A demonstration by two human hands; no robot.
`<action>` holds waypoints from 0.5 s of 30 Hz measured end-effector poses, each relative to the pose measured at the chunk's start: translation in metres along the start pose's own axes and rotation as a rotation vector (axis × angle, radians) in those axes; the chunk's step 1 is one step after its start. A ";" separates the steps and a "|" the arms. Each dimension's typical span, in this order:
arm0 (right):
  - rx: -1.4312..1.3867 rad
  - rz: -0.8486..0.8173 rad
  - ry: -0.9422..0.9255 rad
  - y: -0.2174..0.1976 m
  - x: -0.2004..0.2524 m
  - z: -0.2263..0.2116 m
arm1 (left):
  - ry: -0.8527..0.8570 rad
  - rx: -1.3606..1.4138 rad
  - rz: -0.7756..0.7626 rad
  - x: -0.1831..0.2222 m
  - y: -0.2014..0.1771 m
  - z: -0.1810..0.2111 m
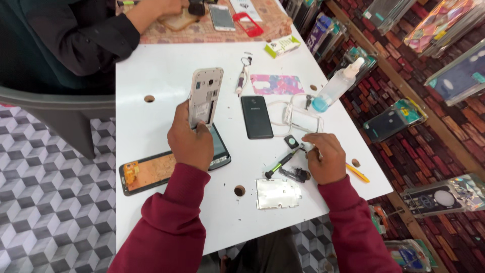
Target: The person assembles a disassembled mobile phone by placing the motherboard into the chassis, attaching the screen, and snapping the back cover into place. The person then briefly handles a second phone's back cover and uses a toothbrush to clean its interior.
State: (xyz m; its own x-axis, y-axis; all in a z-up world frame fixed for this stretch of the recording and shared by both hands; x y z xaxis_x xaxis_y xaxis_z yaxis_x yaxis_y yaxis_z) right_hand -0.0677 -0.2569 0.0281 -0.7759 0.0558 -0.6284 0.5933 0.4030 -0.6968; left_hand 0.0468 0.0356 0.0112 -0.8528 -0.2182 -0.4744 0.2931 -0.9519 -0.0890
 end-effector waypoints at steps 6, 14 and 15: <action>-0.069 -0.162 -0.159 -0.002 -0.001 -0.017 | 0.029 0.034 0.006 0.001 0.001 0.001; -0.048 -0.295 -0.308 0.008 0.004 -0.035 | -0.014 0.014 -0.068 0.006 0.006 0.002; -0.068 -0.296 -0.295 0.008 0.005 -0.034 | -0.005 0.008 -0.071 0.007 0.006 0.002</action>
State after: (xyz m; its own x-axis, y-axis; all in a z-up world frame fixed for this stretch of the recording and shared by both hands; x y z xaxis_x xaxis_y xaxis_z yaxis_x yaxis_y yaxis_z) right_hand -0.0742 -0.2226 0.0310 -0.8100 -0.3315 -0.4837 0.3312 0.4220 -0.8439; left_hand 0.0416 0.0276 0.0092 -0.8736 -0.1515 -0.4624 0.2284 -0.9668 -0.1147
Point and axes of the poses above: each hand's wrist, its own x-axis away from the middle knuckle, its own y-axis out of the palm, z = x × y, the point moved 3 cm from there along -x, towards the middle knuckle, and after that the axes turned 3 degrees about y, right-handed, at the moved point
